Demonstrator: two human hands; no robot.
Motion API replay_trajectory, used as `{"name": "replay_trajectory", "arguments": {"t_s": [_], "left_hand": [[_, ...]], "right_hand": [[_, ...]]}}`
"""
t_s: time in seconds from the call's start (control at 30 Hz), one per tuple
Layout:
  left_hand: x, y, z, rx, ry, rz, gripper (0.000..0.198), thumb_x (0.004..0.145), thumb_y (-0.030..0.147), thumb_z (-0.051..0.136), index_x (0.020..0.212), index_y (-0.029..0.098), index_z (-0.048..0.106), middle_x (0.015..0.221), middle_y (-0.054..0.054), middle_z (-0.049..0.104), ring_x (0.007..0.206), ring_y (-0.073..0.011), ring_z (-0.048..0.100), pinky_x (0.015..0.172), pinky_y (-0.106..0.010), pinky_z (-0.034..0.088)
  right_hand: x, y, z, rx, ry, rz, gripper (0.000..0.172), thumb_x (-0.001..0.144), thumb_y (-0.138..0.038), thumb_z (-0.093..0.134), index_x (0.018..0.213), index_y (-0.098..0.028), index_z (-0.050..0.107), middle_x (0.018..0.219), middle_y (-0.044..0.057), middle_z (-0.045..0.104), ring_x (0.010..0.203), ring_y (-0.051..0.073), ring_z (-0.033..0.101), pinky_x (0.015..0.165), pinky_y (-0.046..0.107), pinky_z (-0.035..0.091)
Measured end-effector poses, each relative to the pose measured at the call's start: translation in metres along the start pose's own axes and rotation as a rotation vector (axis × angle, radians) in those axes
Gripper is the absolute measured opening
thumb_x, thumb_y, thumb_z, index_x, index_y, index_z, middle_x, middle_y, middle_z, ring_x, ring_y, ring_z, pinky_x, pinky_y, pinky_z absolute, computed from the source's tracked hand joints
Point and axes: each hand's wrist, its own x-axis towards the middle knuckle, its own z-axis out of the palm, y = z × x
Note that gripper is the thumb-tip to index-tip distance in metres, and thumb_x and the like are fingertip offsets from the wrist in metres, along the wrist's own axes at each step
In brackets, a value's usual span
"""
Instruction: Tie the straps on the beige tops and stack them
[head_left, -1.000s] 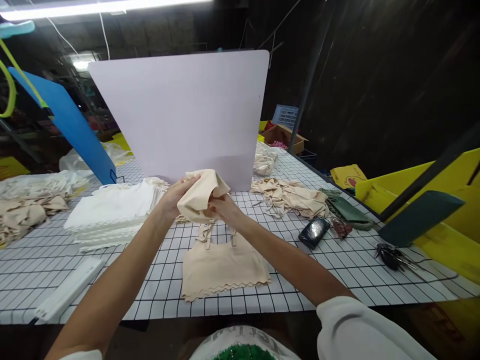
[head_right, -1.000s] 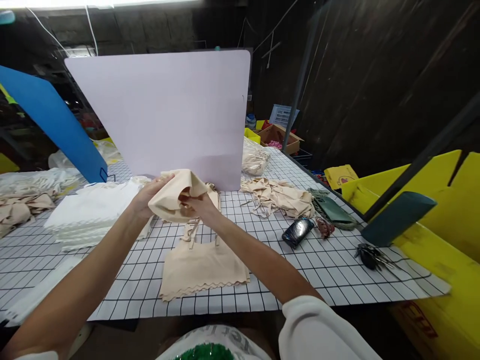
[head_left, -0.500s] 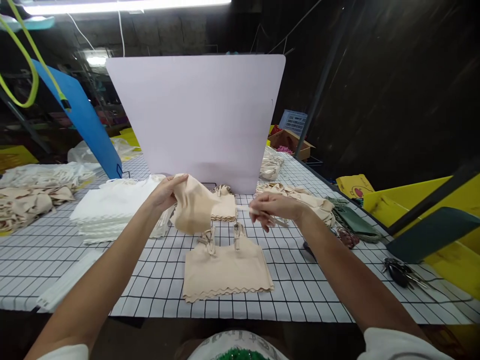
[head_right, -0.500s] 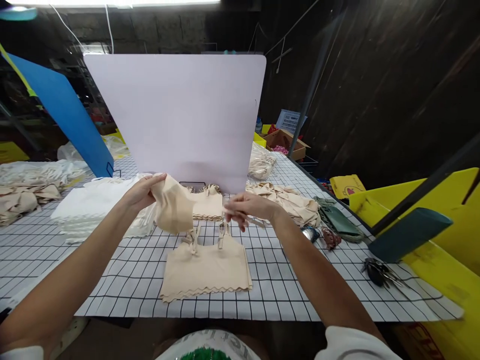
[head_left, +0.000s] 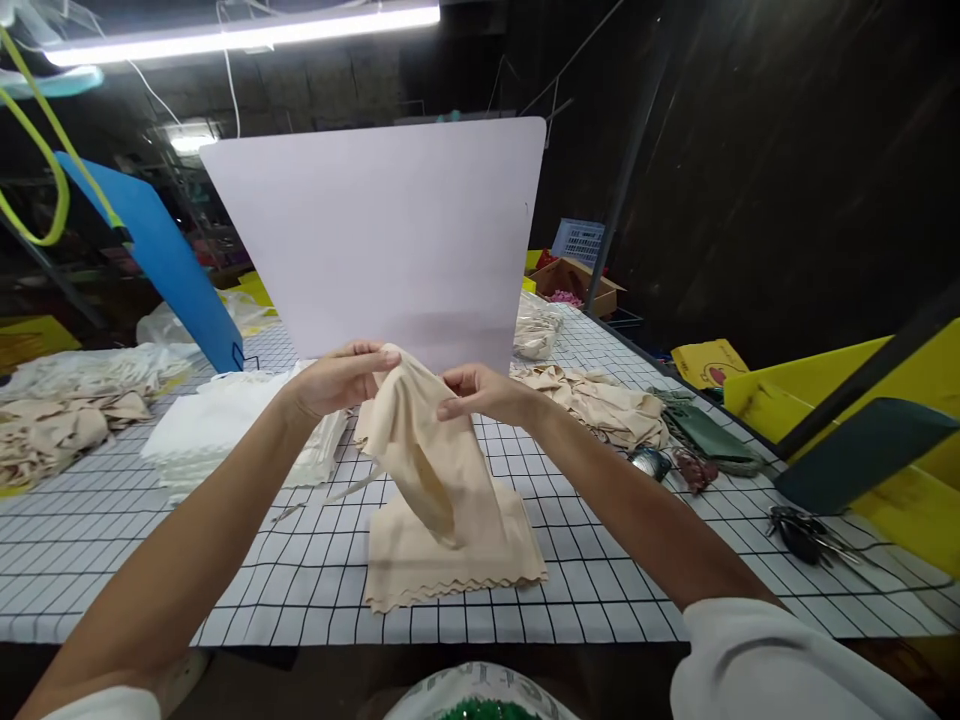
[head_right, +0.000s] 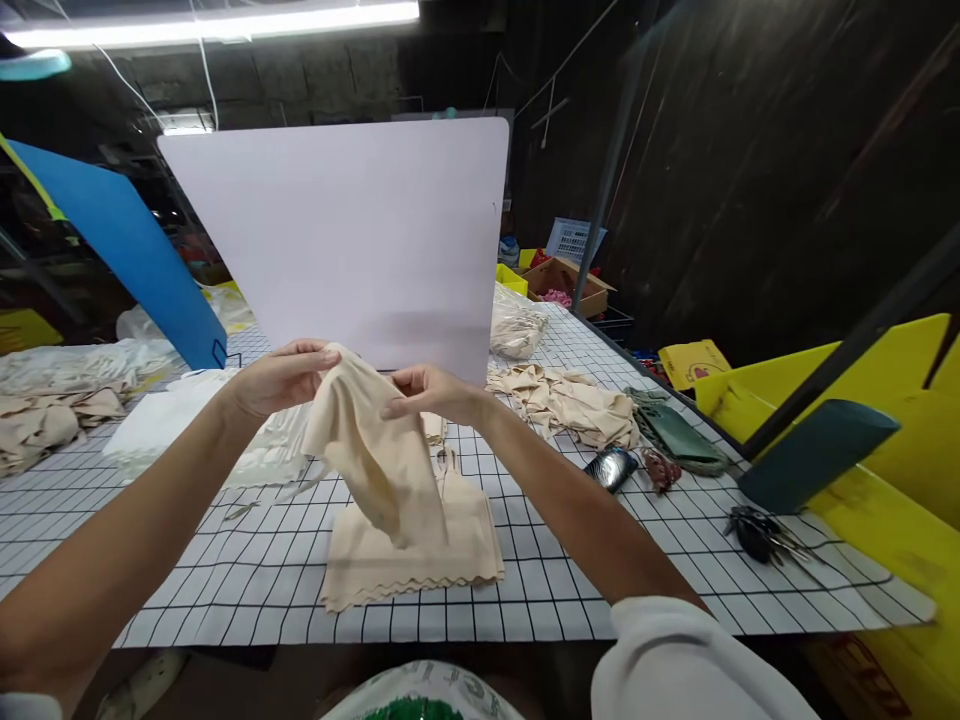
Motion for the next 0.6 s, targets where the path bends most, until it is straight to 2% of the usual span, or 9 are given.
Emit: {"name": "replay_trajectory", "arguments": {"t_s": [0.1, 0.2, 0.3, 0.37, 0.43, 0.5, 0.6], "left_hand": [[-0.010, 0.001, -0.015, -0.039, 0.105, 0.044, 0.021, 0.071, 0.034, 0.078, 0.070, 0.014, 0.070, 0.064, -0.006, 0.071, 0.067, -0.0220, 0.071, 0.064, -0.027, 0.058], [-0.020, 0.000, -0.027, -0.026, 0.249, 0.046, 0.017, 0.070, 0.030, 0.073, 0.062, 0.016, 0.067, 0.056, -0.004, 0.065, 0.060, -0.0219, 0.068, 0.059, -0.028, 0.057], [-0.026, -0.002, -0.034, 0.084, 0.322, -0.041, 0.017, 0.071, 0.031, 0.076, 0.064, 0.016, 0.070, 0.059, -0.006, 0.066, 0.053, -0.0201, 0.064, 0.048, -0.027, 0.052], [-0.029, -0.005, -0.034, 0.177, 0.256, -0.117, 0.019, 0.070, 0.034, 0.081, 0.070, 0.017, 0.073, 0.064, -0.007, 0.068, 0.051, -0.0188, 0.062, 0.042, -0.025, 0.047], [-0.032, -0.009, -0.033, 0.228, 0.157, -0.150, 0.024, 0.069, 0.038, 0.085, 0.071, 0.017, 0.074, 0.063, -0.007, 0.067, 0.049, -0.0167, 0.060, 0.040, -0.023, 0.044], [-0.035, -0.012, -0.031, 0.190, 0.161, -0.094, 0.029, 0.067, 0.040, 0.088, 0.066, 0.016, 0.072, 0.060, -0.006, 0.065, 0.050, -0.0158, 0.059, 0.043, -0.024, 0.047], [-0.036, -0.014, -0.035, 0.094, 0.319, 0.069, 0.035, 0.066, 0.045, 0.088, 0.063, 0.016, 0.069, 0.062, -0.006, 0.066, 0.058, -0.0187, 0.063, 0.053, -0.028, 0.055]], "right_hand": [[-0.019, 0.006, -0.010, -0.047, -0.032, 0.169, 0.045, 0.059, -0.038, 0.094, 0.091, -0.013, 0.074, 0.085, 0.002, 0.074, 0.076, 0.014, 0.069, 0.068, 0.023, 0.056], [-0.038, 0.009, -0.024, -0.105, 0.006, 0.259, 0.045, 0.057, -0.038, 0.094, 0.088, -0.012, 0.074, 0.077, 0.001, 0.072, 0.070, 0.013, 0.067, 0.063, 0.022, 0.053], [-0.050, 0.002, -0.037, -0.146, 0.106, 0.174, 0.039, 0.064, -0.044, 0.090, 0.070, -0.013, 0.068, 0.061, -0.004, 0.058, 0.058, 0.008, 0.054, 0.051, 0.018, 0.041], [-0.056, -0.007, -0.042, -0.153, 0.168, 0.085, 0.042, 0.069, -0.049, 0.087, 0.065, -0.014, 0.065, 0.060, -0.004, 0.054, 0.056, 0.007, 0.049, 0.050, 0.019, 0.037], [-0.061, -0.017, -0.045, -0.161, 0.199, 0.028, 0.044, 0.071, -0.054, 0.084, 0.068, -0.014, 0.066, 0.063, -0.002, 0.056, 0.060, 0.009, 0.050, 0.051, 0.021, 0.037], [-0.065, -0.025, -0.047, -0.191, 0.209, 0.006, 0.046, 0.072, -0.057, 0.083, 0.068, -0.015, 0.065, 0.064, -0.001, 0.054, 0.060, 0.009, 0.049, 0.051, 0.022, 0.036], [-0.068, -0.030, -0.054, -0.293, 0.193, 0.006, 0.046, 0.073, -0.057, 0.082, 0.065, -0.016, 0.064, 0.062, -0.002, 0.051, 0.058, 0.009, 0.045, 0.049, 0.022, 0.032]]}}
